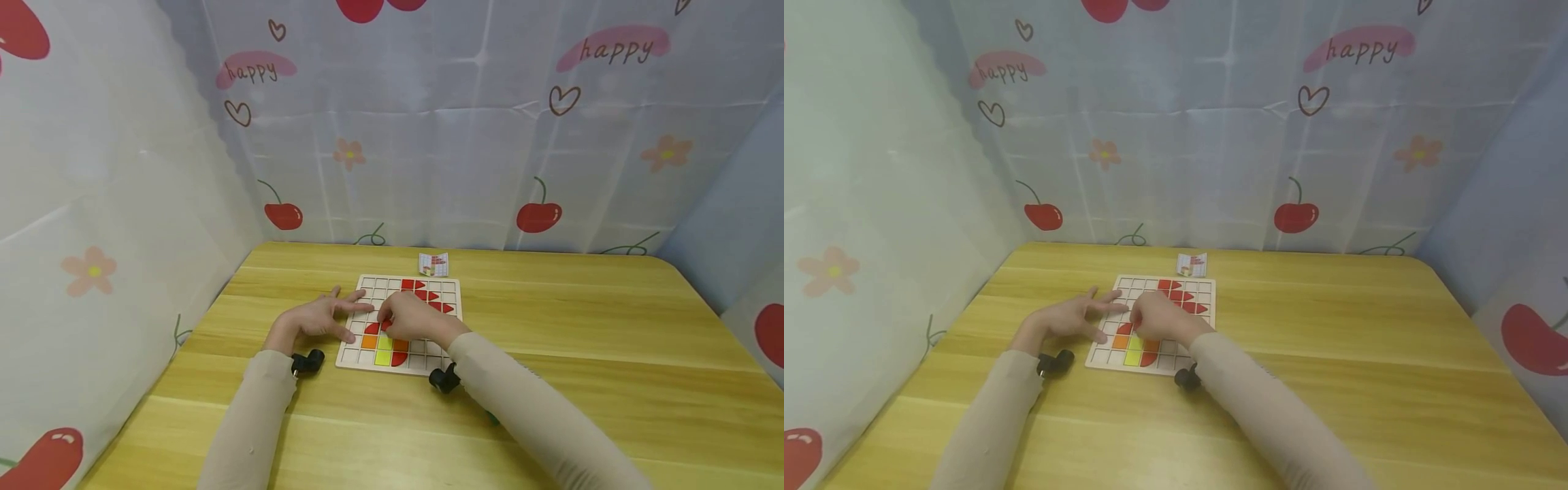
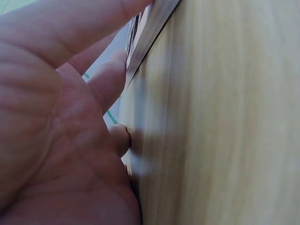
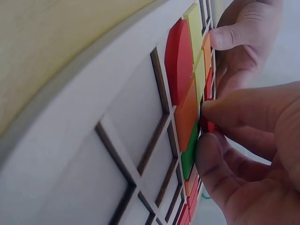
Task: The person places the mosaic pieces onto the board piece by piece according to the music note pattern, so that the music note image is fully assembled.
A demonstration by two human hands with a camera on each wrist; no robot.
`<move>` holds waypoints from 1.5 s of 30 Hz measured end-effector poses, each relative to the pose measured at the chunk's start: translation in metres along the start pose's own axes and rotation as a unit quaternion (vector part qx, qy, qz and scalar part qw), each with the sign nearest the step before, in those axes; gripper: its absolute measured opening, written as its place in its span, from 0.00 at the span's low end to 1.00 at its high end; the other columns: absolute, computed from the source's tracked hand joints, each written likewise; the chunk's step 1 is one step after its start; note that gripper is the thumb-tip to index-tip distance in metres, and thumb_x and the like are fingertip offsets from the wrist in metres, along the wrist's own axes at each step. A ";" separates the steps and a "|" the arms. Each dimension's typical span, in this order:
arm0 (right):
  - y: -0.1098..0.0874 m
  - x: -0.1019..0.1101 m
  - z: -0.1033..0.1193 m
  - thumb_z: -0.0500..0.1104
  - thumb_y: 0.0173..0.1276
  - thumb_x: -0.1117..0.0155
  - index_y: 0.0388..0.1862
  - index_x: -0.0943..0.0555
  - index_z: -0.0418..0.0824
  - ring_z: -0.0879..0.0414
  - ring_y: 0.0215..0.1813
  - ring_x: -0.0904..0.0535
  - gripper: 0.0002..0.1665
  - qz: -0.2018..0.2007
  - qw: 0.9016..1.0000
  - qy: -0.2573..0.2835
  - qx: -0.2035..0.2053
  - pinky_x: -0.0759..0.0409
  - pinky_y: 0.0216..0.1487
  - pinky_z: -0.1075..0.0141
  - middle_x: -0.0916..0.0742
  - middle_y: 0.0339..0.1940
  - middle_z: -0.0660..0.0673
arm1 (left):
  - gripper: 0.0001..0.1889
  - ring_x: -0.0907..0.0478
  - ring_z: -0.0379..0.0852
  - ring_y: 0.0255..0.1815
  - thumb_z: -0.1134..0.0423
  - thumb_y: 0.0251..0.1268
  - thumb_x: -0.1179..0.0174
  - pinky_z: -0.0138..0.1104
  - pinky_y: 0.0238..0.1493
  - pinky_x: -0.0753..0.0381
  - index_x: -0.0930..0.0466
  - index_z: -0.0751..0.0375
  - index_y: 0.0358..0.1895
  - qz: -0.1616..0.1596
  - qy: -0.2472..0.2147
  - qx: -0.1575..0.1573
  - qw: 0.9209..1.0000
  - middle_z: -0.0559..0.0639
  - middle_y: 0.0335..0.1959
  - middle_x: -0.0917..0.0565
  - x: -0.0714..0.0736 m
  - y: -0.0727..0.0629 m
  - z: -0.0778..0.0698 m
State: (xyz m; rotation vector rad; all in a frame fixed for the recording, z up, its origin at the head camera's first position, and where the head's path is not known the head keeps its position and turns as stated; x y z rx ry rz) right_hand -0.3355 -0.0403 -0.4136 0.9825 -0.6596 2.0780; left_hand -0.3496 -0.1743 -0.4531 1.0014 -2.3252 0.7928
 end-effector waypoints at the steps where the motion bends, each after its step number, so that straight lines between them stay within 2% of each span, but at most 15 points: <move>1: 0.000 0.000 0.000 0.34 0.68 0.33 0.47 0.10 0.40 0.53 0.47 0.21 0.11 0.001 1.000 -0.001 -0.002 0.18 0.56 0.58 0.10 0.45 0.48 | 0.37 0.83 0.60 0.85 0.56 0.60 0.26 0.71 0.76 0.78 0.27 0.37 0.74 0.000 0.000 -0.001 1.000 0.39 0.87 0.54 0.000 0.000 0.000; 6: 0.000 0.000 0.001 0.34 0.71 0.34 0.45 0.09 0.40 0.53 0.49 0.19 0.10 -0.003 1.000 -0.011 0.000 0.18 0.60 0.56 0.10 0.44 0.47 | 0.37 0.83 0.62 0.85 0.57 0.60 0.26 0.71 0.75 0.78 0.28 0.40 0.75 0.001 -0.005 -0.006 1.000 0.41 0.87 0.54 0.000 0.000 -0.001; 15: 0.000 0.001 0.005 0.34 0.70 0.33 0.44 0.09 0.40 0.55 0.47 0.18 0.08 -0.006 1.000 -0.014 0.009 0.17 0.58 0.58 0.09 0.42 0.47 | 0.37 0.83 0.60 0.85 0.56 0.60 0.26 0.70 0.76 0.79 0.27 0.37 0.74 -0.004 -0.009 0.001 1.000 0.37 0.87 0.53 0.000 0.000 0.001; 20: -0.009 0.008 0.003 0.35 0.71 0.33 0.43 0.09 0.42 0.56 0.44 0.19 0.08 -0.017 0.999 -0.017 0.028 0.17 0.53 0.60 0.09 0.40 0.49 | 0.37 0.82 0.60 0.85 0.55 0.59 0.25 0.71 0.76 0.78 0.27 0.35 0.74 -0.006 0.001 -0.002 1.000 0.37 0.86 0.53 0.000 0.000 -0.002; 25: -0.026 0.020 0.002 0.35 0.70 0.32 0.43 0.09 0.41 0.59 0.40 0.19 0.07 -0.027 0.998 -0.024 0.059 0.17 0.48 0.63 0.09 0.38 0.50 | 0.37 0.82 0.61 0.85 0.54 0.59 0.25 0.72 0.75 0.77 0.27 0.33 0.73 -0.009 0.007 -0.001 1.000 0.37 0.86 0.54 0.001 0.000 -0.002; 33: -0.062 0.025 -0.004 0.35 0.70 0.33 0.45 0.10 0.41 0.62 0.38 0.20 0.08 -0.004 0.996 -0.029 0.089 0.19 0.44 0.68 0.10 0.40 0.51 | 0.36 0.81 0.61 0.85 0.55 0.60 0.26 0.73 0.75 0.75 0.27 0.32 0.73 -0.012 0.003 0.001 1.000 0.35 0.86 0.53 0.001 -0.001 0.002; 45: -0.109 0.027 -0.026 0.36 0.69 0.30 0.49 0.11 0.43 0.60 0.40 0.22 0.11 0.025 0.995 -0.011 0.093 0.18 0.44 0.68 0.12 0.43 0.52 | 0.36 0.81 0.60 0.85 0.55 0.60 0.26 0.72 0.75 0.77 0.27 0.32 0.73 -0.012 0.004 0.002 1.000 0.35 0.86 0.54 0.001 0.000 0.003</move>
Point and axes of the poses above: each hand's wrist, its own y-axis towards the middle knuckle, its own x-axis out of the back of the hand, z = x × y, the point moved 10 cm from there along y, towards the middle knuckle
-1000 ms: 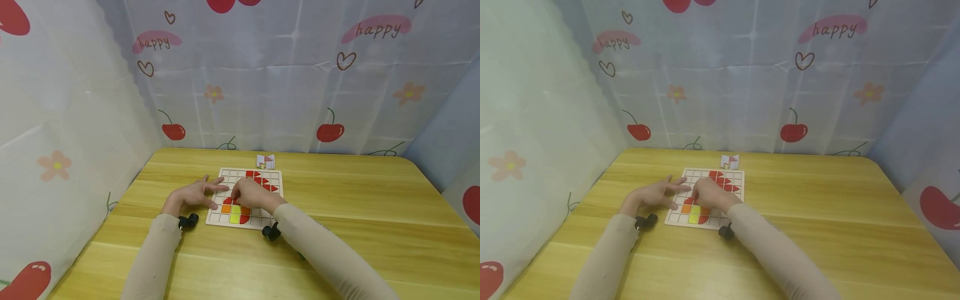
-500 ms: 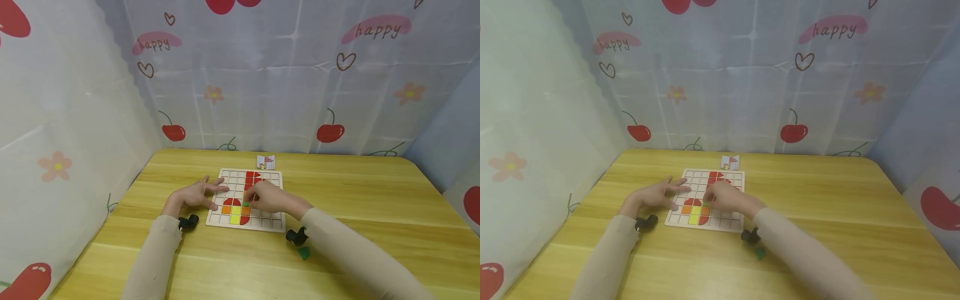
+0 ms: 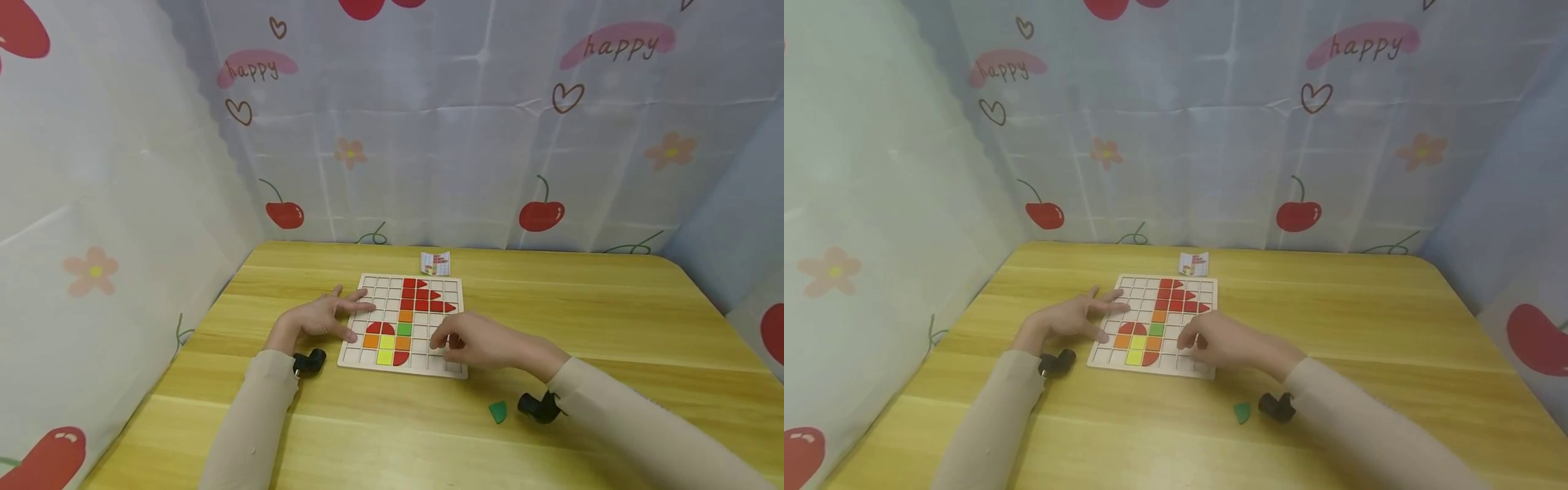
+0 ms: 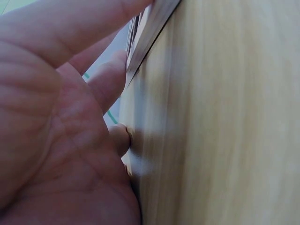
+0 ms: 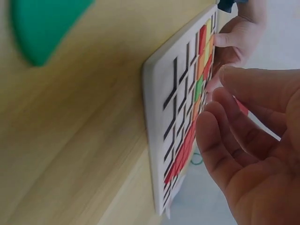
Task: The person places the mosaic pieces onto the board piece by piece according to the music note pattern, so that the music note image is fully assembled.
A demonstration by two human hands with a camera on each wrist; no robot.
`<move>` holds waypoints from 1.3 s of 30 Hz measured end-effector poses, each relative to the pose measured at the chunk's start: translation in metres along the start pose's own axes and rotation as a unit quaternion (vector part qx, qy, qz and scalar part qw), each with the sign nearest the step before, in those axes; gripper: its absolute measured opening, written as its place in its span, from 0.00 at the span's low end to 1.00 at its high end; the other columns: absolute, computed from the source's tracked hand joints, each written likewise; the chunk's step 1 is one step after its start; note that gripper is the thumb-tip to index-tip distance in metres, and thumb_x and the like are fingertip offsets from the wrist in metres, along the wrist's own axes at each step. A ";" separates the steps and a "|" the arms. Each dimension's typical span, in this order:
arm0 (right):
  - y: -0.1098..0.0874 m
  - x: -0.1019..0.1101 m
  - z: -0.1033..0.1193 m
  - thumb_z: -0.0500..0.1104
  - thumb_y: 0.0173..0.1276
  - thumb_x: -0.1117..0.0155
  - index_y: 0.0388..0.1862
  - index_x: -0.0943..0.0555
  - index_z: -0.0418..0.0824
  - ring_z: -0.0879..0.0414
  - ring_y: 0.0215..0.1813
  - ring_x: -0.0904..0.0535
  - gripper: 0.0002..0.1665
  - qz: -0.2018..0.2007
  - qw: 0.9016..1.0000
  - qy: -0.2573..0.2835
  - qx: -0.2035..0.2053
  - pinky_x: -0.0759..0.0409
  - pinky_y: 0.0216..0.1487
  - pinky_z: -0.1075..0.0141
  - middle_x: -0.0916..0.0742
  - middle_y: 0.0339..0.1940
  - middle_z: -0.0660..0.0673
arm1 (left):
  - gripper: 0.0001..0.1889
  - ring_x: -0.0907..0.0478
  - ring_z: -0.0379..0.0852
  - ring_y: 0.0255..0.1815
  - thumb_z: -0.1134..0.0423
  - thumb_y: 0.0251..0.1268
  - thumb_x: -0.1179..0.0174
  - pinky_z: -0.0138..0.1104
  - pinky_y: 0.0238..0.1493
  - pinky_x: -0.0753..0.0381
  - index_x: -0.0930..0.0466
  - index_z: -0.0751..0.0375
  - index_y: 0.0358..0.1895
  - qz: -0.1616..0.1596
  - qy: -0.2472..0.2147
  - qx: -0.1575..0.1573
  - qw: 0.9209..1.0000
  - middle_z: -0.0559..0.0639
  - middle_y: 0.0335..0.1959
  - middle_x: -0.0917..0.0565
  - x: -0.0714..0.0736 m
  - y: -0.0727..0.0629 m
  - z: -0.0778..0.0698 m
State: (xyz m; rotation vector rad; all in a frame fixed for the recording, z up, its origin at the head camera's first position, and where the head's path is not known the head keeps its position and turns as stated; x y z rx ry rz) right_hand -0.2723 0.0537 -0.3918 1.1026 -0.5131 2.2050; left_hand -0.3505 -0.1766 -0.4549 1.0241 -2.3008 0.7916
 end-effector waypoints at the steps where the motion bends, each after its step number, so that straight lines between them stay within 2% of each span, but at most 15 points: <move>1: -0.005 0.000 -0.001 0.36 0.69 0.30 0.49 0.11 0.44 0.61 0.40 0.22 0.11 0.001 1.000 -0.001 0.002 0.18 0.44 0.67 0.12 0.43 0.52 | 0.36 0.81 0.59 0.86 0.55 0.60 0.26 0.72 0.75 0.77 0.27 0.32 0.73 -0.001 0.000 0.001 1.000 0.35 0.86 0.54 0.000 0.000 0.000; 7: -0.032 -0.002 -0.007 0.35 0.68 0.30 0.47 0.11 0.47 0.65 0.39 0.22 0.12 0.014 1.000 0.005 0.022 0.18 0.43 0.68 0.13 0.41 0.54 | 0.36 0.81 0.59 0.86 0.55 0.60 0.26 0.72 0.75 0.77 0.27 0.31 0.73 -0.003 0.003 0.008 1.000 0.34 0.86 0.54 0.000 0.001 0.003; 12: -0.051 -0.007 -0.011 0.36 0.67 0.28 0.46 0.12 0.49 0.64 0.39 0.23 0.12 0.022 0.999 0.016 0.029 0.21 0.41 0.70 0.14 0.40 0.54 | 0.36 0.81 0.58 0.86 0.55 0.60 0.25 0.73 0.75 0.77 0.26 0.30 0.72 -0.004 0.003 0.007 1.000 0.32 0.86 0.54 0.001 0.000 0.004; 18: -0.068 -0.013 -0.018 0.36 0.67 0.29 0.48 0.13 0.52 0.64 0.41 0.23 0.14 0.033 0.998 0.035 0.039 0.20 0.42 0.70 0.14 0.44 0.56 | 0.36 0.81 0.58 0.86 0.54 0.60 0.26 0.73 0.75 0.76 0.27 0.29 0.72 -0.006 0.008 0.008 1.000 0.31 0.86 0.53 0.002 0.002 0.005; 22: -0.076 -0.020 -0.018 0.30 0.67 0.34 0.50 0.13 0.54 0.65 0.41 0.24 0.22 0.056 0.996 0.048 0.045 0.20 0.40 0.71 0.16 0.45 0.57 | 0.36 0.81 0.57 0.86 0.55 0.59 0.25 0.72 0.75 0.76 0.26 0.28 0.72 -0.004 0.002 0.012 1.000 0.30 0.85 0.54 0.001 0.003 0.006; 27: -0.082 -0.027 -0.014 0.23 0.59 0.38 0.48 0.12 0.58 0.66 0.40 0.26 0.32 0.067 0.994 0.027 0.081 0.21 0.38 0.73 0.19 0.45 0.58 | 0.36 0.81 0.56 0.86 0.55 0.59 0.25 0.72 0.75 0.76 0.26 0.27 0.71 -0.003 -0.007 0.016 1.000 0.29 0.85 0.53 0.001 0.003 0.007; 32: -0.084 -0.030 -0.015 0.23 0.62 0.36 0.43 0.12 0.58 0.68 0.40 0.25 0.28 0.065 0.995 0.023 0.078 0.21 0.38 0.74 0.19 0.44 0.60 | 0.36 0.81 0.56 0.86 0.55 0.59 0.25 0.72 0.75 0.76 0.25 0.27 0.71 -0.005 -0.009 0.015 1.000 0.30 0.85 0.53 0.002 0.003 0.006; 39: -0.086 -0.031 -0.012 0.31 0.68 0.31 0.44 0.13 0.55 0.70 0.37 0.25 0.17 0.062 0.995 0.013 0.072 0.20 0.37 0.74 0.19 0.44 0.58 | 0.36 0.81 0.58 0.86 0.56 0.59 0.25 0.72 0.75 0.77 0.26 0.29 0.72 -0.004 -0.007 0.008 1.000 0.32 0.86 0.53 0.001 0.003 0.005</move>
Point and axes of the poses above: each hand's wrist, its own y-axis towards the middle knuckle, its own x-axis out of the back of the hand, z = x × y, the point moved 10 cm from there along y, towards the middle knuckle
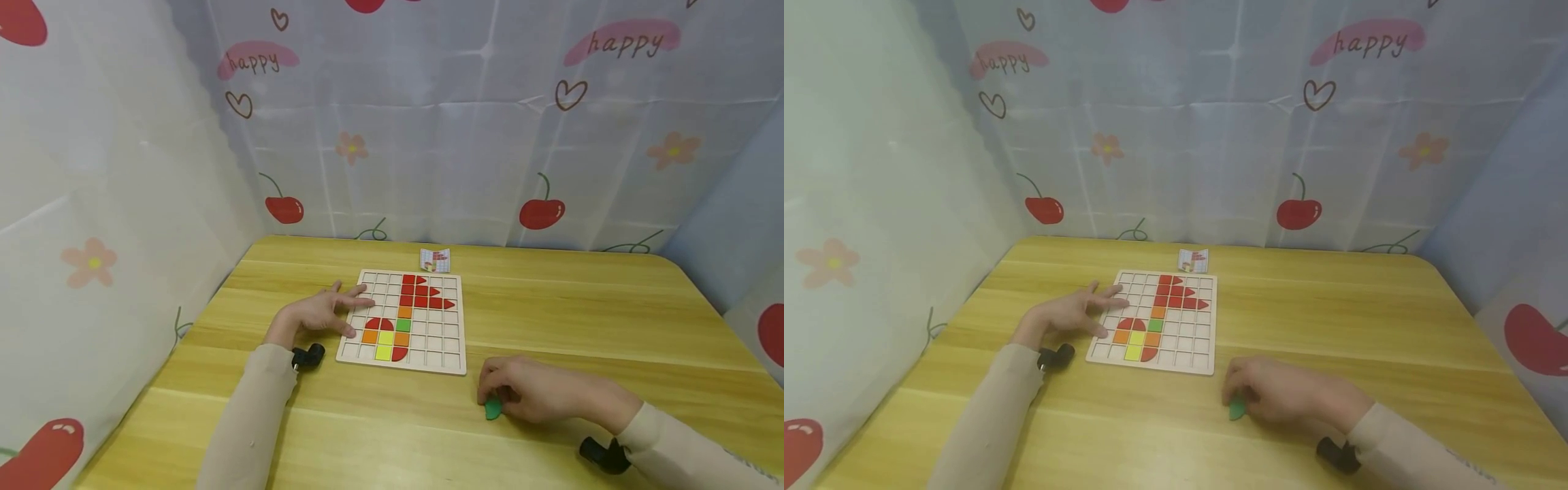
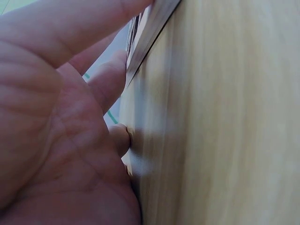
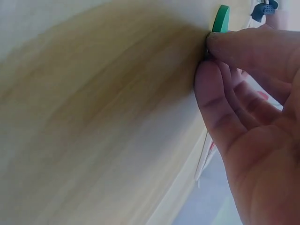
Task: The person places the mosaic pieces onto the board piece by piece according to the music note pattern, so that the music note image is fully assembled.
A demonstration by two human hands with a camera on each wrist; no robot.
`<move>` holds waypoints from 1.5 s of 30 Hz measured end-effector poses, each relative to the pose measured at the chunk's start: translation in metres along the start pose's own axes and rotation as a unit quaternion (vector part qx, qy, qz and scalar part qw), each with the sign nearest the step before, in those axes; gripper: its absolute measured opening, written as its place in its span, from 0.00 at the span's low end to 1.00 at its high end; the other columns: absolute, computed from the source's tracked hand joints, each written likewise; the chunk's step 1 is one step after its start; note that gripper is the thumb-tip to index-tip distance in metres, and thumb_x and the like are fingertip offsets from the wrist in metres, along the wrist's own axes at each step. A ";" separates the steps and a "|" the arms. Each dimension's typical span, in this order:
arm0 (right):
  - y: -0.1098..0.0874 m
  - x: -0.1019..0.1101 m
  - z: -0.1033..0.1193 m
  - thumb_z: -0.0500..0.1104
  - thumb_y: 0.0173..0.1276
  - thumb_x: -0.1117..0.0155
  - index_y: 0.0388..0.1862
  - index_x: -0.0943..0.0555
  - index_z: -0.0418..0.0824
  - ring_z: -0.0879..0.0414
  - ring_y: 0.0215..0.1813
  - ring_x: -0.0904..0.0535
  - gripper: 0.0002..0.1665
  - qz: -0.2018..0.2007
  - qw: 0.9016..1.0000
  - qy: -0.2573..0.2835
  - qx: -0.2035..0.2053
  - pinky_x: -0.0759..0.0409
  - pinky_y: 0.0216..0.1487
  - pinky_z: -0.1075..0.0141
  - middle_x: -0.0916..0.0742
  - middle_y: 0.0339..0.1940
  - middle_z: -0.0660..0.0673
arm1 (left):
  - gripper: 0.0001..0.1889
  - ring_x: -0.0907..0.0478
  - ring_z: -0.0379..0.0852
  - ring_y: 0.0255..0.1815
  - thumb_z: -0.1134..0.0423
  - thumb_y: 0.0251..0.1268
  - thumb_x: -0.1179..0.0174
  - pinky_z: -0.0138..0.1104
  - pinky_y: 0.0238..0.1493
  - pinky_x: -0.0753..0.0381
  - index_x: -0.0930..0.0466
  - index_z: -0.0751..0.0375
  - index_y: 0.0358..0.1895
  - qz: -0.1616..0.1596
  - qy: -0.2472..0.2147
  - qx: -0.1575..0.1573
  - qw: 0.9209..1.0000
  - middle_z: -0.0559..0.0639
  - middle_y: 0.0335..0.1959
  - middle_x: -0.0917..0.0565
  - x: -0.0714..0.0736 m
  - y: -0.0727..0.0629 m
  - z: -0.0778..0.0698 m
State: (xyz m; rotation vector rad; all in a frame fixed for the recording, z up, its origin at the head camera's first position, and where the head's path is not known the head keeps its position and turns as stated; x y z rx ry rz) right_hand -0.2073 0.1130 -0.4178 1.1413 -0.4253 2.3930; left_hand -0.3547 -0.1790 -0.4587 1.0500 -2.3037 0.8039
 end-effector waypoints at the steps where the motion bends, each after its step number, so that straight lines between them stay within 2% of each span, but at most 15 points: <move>1: 0.000 0.000 0.000 0.33 0.69 0.31 0.44 0.14 0.55 0.70 0.37 0.25 0.16 0.001 1.000 -0.002 -0.006 0.20 0.37 0.74 0.19 0.43 0.59 | 0.36 0.81 0.58 0.86 0.56 0.59 0.25 0.72 0.75 0.77 0.26 0.29 0.72 0.000 0.001 0.000 1.000 0.32 0.86 0.53 0.000 0.000 0.000; 9: 0.001 0.000 0.005 0.43 0.72 0.31 0.46 0.15 0.51 0.70 0.35 0.27 0.06 -0.012 0.999 -0.023 -0.020 0.22 0.35 0.74 0.20 0.39 0.59 | 0.36 0.81 0.59 0.86 0.54 0.60 0.26 0.74 0.74 0.76 0.26 0.29 0.72 0.000 0.007 0.008 1.000 0.32 0.86 0.53 -0.002 -0.002 0.001; 17: 0.001 0.002 0.005 0.39 0.71 0.31 0.47 0.15 0.50 0.70 0.35 0.27 0.09 -0.002 0.999 -0.032 -0.028 0.23 0.35 0.75 0.20 0.38 0.60 | 0.36 0.81 0.58 0.86 0.55 0.60 0.26 0.73 0.74 0.76 0.27 0.30 0.73 0.000 0.009 -0.001 1.000 0.32 0.86 0.53 -0.002 -0.002 -0.002; 24: 0.002 0.000 0.004 0.41 0.73 0.33 0.43 0.15 0.50 0.70 0.34 0.26 0.03 -0.011 0.999 -0.041 -0.017 0.22 0.35 0.75 0.20 0.34 0.61 | 0.36 0.81 0.59 0.86 0.54 0.60 0.26 0.74 0.74 0.76 0.26 0.29 0.72 -0.003 0.017 -0.002 1.000 0.32 0.86 0.53 0.001 -0.002 -0.002; 30: 0.004 0.001 0.003 0.45 0.74 0.34 0.42 0.16 0.51 0.69 0.32 0.26 0.01 -0.022 0.999 -0.026 -0.016 0.22 0.34 0.74 0.20 0.32 0.61 | 0.36 0.81 0.59 0.86 0.54 0.60 0.26 0.74 0.74 0.76 0.27 0.28 0.72 0.000 0.019 -0.001 1.000 0.32 0.86 0.54 0.000 -0.002 -0.001; 38: 0.021 0.018 0.005 0.38 0.66 0.29 0.36 0.17 0.52 0.66 0.30 0.26 0.07 -0.074 0.997 -0.024 0.001 0.24 0.31 0.74 0.19 0.28 0.57 | 0.36 0.80 0.59 0.86 0.54 0.60 0.26 0.73 0.75 0.76 0.27 0.28 0.72 -0.003 0.022 -0.003 1.000 0.32 0.86 0.53 0.000 -0.002 -0.003; 45: 0.042 0.033 -0.003 0.37 0.60 0.28 0.38 0.18 0.48 0.63 0.31 0.25 0.10 -0.107 0.993 -0.036 -0.032 0.24 0.32 0.73 0.18 0.29 0.54 | 0.36 0.80 0.60 0.86 0.55 0.60 0.26 0.73 0.75 0.76 0.27 0.30 0.72 -0.003 0.017 -0.001 1.000 0.34 0.86 0.52 -0.001 -0.002 -0.004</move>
Point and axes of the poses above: each hand's wrist, its own y-axis towards the middle knuckle, its own x-axis out of the back of the hand, z = x × y, the point moved 10 cm from there along y, towards the middle knuckle
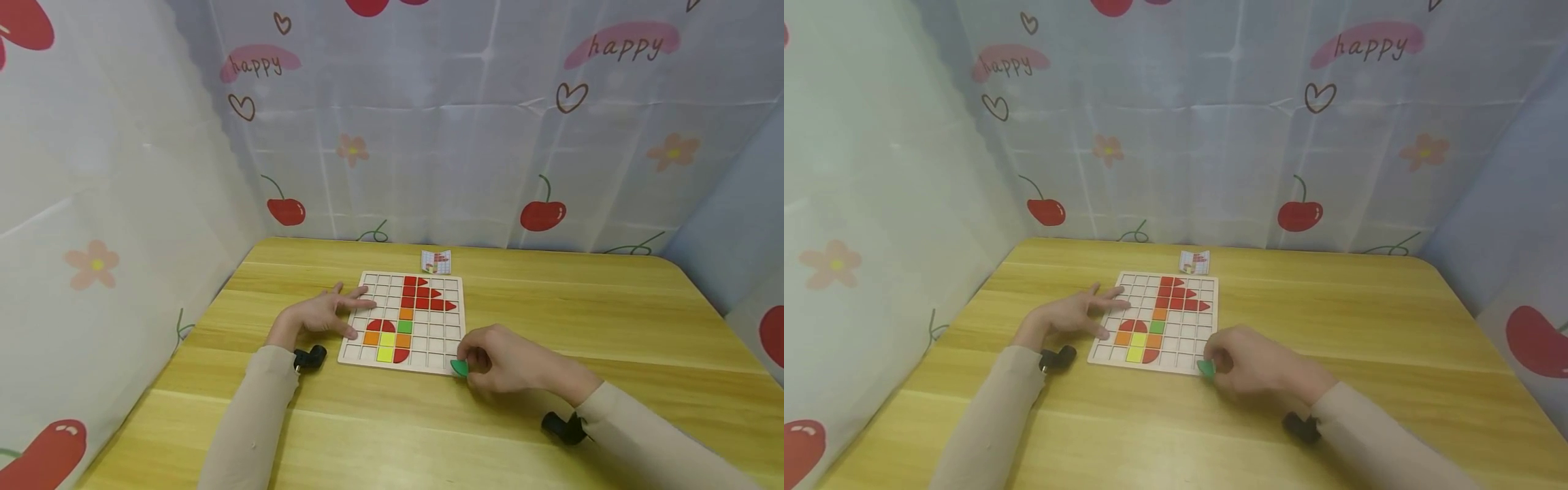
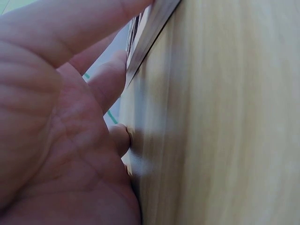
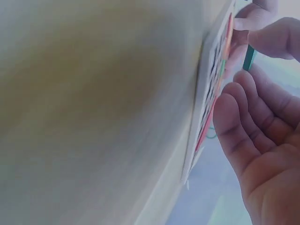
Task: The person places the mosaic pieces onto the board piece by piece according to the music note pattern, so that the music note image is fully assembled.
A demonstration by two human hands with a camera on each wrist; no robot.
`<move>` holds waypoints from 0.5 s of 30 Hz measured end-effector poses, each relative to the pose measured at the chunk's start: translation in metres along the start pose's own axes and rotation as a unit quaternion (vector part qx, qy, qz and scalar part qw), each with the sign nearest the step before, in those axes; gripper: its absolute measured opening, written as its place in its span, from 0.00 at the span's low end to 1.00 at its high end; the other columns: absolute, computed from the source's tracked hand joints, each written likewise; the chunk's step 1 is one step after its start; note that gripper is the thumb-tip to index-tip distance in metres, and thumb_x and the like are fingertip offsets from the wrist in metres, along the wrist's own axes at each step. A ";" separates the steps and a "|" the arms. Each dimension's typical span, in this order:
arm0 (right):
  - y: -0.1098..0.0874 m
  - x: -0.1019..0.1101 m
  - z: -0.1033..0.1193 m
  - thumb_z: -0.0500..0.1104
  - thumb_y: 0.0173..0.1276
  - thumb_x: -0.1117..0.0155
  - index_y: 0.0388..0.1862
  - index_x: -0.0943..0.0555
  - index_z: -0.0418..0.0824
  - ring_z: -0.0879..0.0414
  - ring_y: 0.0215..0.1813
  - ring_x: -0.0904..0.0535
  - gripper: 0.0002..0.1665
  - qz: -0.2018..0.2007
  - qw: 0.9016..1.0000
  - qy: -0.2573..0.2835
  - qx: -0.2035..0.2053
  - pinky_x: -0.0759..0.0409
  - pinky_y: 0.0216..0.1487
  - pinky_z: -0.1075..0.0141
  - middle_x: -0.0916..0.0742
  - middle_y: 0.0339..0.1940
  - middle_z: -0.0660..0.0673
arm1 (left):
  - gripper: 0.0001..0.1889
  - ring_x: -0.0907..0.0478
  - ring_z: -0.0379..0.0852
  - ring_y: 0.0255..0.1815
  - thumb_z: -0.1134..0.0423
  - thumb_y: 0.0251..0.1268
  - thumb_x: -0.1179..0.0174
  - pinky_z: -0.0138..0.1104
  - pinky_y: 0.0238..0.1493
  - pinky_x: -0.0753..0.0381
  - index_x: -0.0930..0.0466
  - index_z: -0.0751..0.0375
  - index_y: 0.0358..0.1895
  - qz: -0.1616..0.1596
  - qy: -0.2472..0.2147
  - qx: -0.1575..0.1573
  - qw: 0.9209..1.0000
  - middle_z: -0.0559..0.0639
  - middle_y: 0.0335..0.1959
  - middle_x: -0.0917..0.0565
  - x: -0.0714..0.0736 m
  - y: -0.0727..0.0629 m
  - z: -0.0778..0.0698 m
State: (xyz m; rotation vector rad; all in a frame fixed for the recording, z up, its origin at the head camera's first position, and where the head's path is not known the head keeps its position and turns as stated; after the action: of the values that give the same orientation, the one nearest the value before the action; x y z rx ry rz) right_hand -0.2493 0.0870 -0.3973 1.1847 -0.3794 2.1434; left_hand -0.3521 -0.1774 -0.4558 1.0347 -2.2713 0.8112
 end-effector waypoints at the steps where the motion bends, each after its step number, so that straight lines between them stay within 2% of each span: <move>1: 0.004 0.001 0.000 0.37 0.60 0.28 0.38 0.17 0.48 0.63 0.31 0.25 0.10 -0.003 1.000 0.000 -0.002 0.24 0.32 0.73 0.18 0.29 0.54 | 0.36 0.80 0.60 0.86 0.55 0.60 0.26 0.73 0.75 0.76 0.26 0.30 0.72 0.000 0.000 0.001 1.000 0.34 0.86 0.52 0.000 0.000 0.000; 10: 0.044 -0.001 0.006 0.41 0.60 0.29 0.40 0.16 0.49 0.61 0.33 0.24 0.09 -0.010 0.999 -0.012 -0.034 0.23 0.35 0.70 0.17 0.29 0.54 | 0.36 0.80 0.60 0.86 0.54 0.60 0.26 0.72 0.75 0.76 0.27 0.30 0.73 0.002 0.007 0.002 1.000 0.34 0.86 0.53 0.000 -0.002 -0.002; 15: 0.065 -0.008 0.008 0.40 0.60 0.30 0.39 0.16 0.47 0.60 0.33 0.24 0.08 -0.018 0.999 -0.001 -0.030 0.23 0.36 0.69 0.17 0.29 0.54 | 0.36 0.80 0.59 0.86 0.55 0.60 0.26 0.72 0.75 0.76 0.27 0.30 0.73 0.003 -0.001 0.006 1.000 0.34 0.86 0.53 -0.001 -0.001 -0.002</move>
State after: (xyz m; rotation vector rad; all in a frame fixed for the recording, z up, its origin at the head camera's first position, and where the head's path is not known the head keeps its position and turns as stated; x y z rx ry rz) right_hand -0.2838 0.0310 -0.3959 1.1510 -0.4166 2.0858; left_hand -0.3504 -0.1762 -0.4543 1.0342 -2.2758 0.8278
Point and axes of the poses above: each hand's wrist, its own y-axis towards the middle knuckle, its own x-axis out of the back of the hand, z = x × y, the point moved 10 cm from there along y, towards the middle knuckle
